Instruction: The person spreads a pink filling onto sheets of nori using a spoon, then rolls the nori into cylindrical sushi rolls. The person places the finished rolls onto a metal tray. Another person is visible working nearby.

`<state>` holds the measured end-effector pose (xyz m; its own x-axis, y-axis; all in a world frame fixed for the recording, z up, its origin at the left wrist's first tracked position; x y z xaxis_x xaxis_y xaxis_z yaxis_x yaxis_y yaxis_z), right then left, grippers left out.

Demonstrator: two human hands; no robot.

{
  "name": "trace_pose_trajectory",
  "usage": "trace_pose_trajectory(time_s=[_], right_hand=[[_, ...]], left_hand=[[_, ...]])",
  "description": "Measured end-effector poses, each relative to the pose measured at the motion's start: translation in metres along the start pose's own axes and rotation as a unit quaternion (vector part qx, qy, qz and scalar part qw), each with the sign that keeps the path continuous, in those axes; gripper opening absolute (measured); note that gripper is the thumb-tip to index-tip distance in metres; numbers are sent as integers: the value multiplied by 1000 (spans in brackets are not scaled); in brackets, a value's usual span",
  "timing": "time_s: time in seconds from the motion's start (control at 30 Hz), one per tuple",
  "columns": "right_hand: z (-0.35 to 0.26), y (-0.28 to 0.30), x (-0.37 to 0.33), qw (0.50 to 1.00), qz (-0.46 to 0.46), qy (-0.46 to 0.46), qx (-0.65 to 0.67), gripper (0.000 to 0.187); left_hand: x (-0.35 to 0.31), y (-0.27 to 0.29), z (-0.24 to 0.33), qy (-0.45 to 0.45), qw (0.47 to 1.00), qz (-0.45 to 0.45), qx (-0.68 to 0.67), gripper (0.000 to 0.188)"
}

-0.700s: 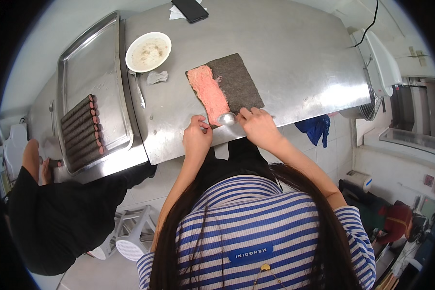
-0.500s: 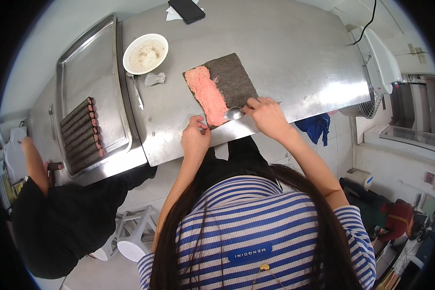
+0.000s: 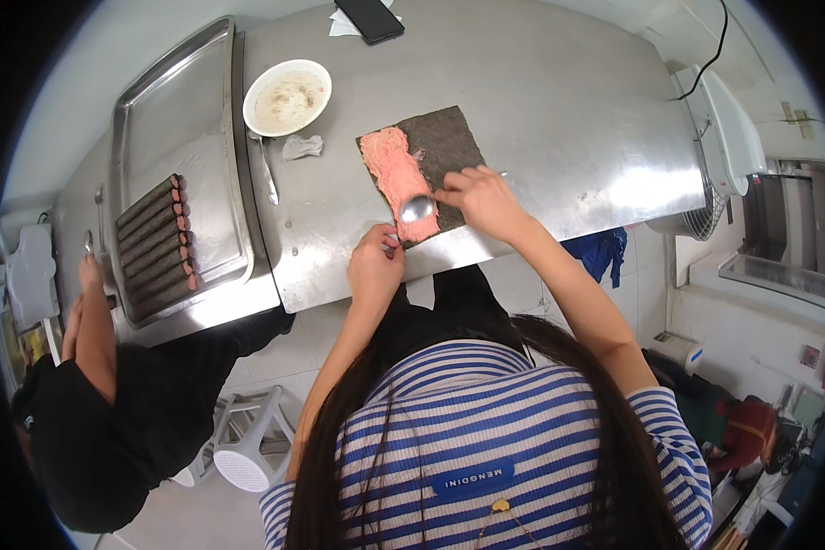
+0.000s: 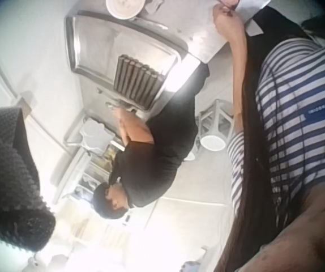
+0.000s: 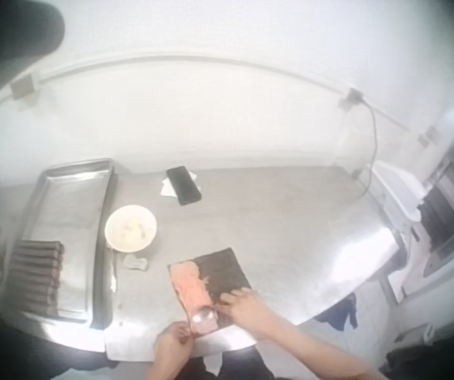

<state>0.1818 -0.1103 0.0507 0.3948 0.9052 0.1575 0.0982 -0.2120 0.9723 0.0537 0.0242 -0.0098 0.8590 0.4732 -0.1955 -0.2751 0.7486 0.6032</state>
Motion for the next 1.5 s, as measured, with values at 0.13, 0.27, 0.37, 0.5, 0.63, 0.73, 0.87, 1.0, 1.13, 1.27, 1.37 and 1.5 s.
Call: trace_pose_trajectory(time_s=[0.13, 0.27, 0.37, 0.5, 0.63, 0.73, 0.87, 1.0, 1.13, 1.27, 1.37, 1.5], right_hand=[[8, 12, 20, 999, 44, -18, 4, 25], [1, 6, 15, 998, -19, 49, 23, 25], [7, -2, 27, 998, -15, 61, 6, 26], [33, -6, 67, 1000, 6, -18, -23, 28], [42, 14, 77, 999, 17, -45, -1, 27], [28, 14, 52, 997, -64, 42, 16, 27], [33, 1, 46, 997, -51, 47, 19, 26], [42, -2, 82, 998, 26, 61, -18, 23], [55, 3, 107, 999, 34, 5, -38, 28], [56, 15, 103, 995, 18, -97, -19, 32], [48, 5, 81, 983, -19, -184, -5, 34], [30, -15, 58, 971, -19, -239, 18, 33]], left_hand=[[-1, 2, 0, 5, 1000, 4, 0, 27], [-2, 2, -3, -6, 1000, 1, 8, 24], [-3, 1, 0, 7, 1000, -4, 2, 24], [-2, 0, 1, 22, 1000, -13, -3, 23], [-2, 2, -1, 31, 999, -19, -8, 24], [-3, 5, 0, 38, 999, -20, -5, 24], [-2, 4, 2, 54, 998, -29, -12, 25], [-1, 1, 2, 36, 999, -15, -3, 25], [-1, 2, 5, 27, 999, -21, 8, 27], [0, 3, 0, 39, 997, -32, -63, 38], [8, 6, -2, 13, 986, 42, -160, 48], [31, -5, -24, 31, 956, 55, -286, 53]])
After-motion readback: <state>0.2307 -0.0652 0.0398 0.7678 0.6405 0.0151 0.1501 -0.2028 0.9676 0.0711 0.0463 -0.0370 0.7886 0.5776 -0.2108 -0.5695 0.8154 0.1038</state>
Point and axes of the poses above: each hand's wrist, its own x-axis towards the middle knuckle, its own y-axis out of the back of the hand, z = x × y, the point moved 6 cm from there along x, towards the middle knuckle, and after that the axes turned 1 degree about z, right-handed, at the moved point
